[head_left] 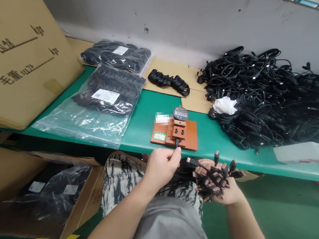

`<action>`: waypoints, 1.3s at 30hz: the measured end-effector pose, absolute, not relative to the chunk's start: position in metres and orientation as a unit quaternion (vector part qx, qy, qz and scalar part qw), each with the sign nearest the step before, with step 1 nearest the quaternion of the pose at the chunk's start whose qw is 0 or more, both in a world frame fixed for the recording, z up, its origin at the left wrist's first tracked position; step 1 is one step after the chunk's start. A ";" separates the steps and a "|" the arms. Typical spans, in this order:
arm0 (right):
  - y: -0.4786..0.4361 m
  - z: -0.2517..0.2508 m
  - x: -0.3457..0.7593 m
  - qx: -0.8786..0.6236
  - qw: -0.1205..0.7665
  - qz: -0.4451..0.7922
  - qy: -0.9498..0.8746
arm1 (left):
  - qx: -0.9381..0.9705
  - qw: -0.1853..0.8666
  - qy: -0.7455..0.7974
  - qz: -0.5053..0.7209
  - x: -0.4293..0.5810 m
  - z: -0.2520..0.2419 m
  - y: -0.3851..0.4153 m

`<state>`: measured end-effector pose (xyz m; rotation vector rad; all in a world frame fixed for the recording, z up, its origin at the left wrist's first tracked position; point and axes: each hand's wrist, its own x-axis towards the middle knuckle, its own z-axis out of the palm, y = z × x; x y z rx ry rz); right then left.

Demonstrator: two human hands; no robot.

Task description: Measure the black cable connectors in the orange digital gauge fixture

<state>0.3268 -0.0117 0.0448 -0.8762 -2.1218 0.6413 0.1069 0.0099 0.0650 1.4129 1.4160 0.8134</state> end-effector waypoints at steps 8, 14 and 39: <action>-0.009 0.052 0.323 -0.330 0.377 0.248 -0.829 | 0.578 0.470 0.578 0.335 0.107 0.065 0.010; -0.010 0.052 0.322 -0.319 0.389 0.228 -0.834 | 0.577 0.470 0.578 0.334 0.107 0.065 0.011; -0.011 0.048 0.324 -0.332 0.395 0.232 -0.825 | 0.577 0.467 0.584 0.328 0.107 0.066 0.010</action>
